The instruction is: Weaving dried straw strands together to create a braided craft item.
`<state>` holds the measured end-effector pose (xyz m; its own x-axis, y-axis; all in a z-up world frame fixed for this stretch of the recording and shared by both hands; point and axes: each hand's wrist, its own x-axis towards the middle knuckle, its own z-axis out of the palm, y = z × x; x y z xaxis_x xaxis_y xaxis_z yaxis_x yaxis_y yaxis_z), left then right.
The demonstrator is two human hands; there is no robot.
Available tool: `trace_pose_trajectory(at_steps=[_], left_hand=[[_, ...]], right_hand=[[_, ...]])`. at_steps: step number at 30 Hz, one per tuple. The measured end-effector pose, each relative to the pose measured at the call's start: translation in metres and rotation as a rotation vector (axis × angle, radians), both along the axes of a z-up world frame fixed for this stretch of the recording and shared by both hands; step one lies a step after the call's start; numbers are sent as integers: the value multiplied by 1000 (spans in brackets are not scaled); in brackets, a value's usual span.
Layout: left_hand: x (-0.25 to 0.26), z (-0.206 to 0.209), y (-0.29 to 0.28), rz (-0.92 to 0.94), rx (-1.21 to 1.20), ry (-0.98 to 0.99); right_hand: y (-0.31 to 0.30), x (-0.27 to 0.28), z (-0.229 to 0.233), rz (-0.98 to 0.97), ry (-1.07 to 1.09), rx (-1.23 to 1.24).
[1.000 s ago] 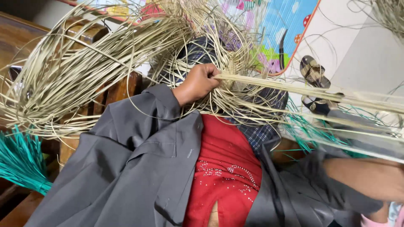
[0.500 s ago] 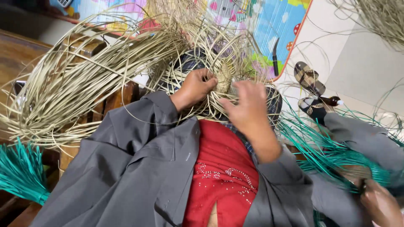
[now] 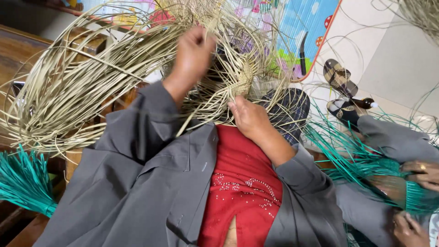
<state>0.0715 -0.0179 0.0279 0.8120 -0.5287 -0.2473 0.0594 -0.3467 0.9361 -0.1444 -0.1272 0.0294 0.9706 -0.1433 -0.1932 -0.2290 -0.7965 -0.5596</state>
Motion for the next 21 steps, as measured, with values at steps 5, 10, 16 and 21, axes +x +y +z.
trace_pose_trajectory(at_steps=[5,10,16,21], left_hand=[[66,55,41,184,-231,-110],[67,117,100,26,-236,-278],[-5,172,124,-583,-187,127],[23,145,250,-714,236,476]], right_hand=[[-1,-2,2,-23,-17,58],[-8,7,-1,-62,-42,99],[-13,15,-17,-104,-16,138],[-14,18,-41,-176,-78,165]])
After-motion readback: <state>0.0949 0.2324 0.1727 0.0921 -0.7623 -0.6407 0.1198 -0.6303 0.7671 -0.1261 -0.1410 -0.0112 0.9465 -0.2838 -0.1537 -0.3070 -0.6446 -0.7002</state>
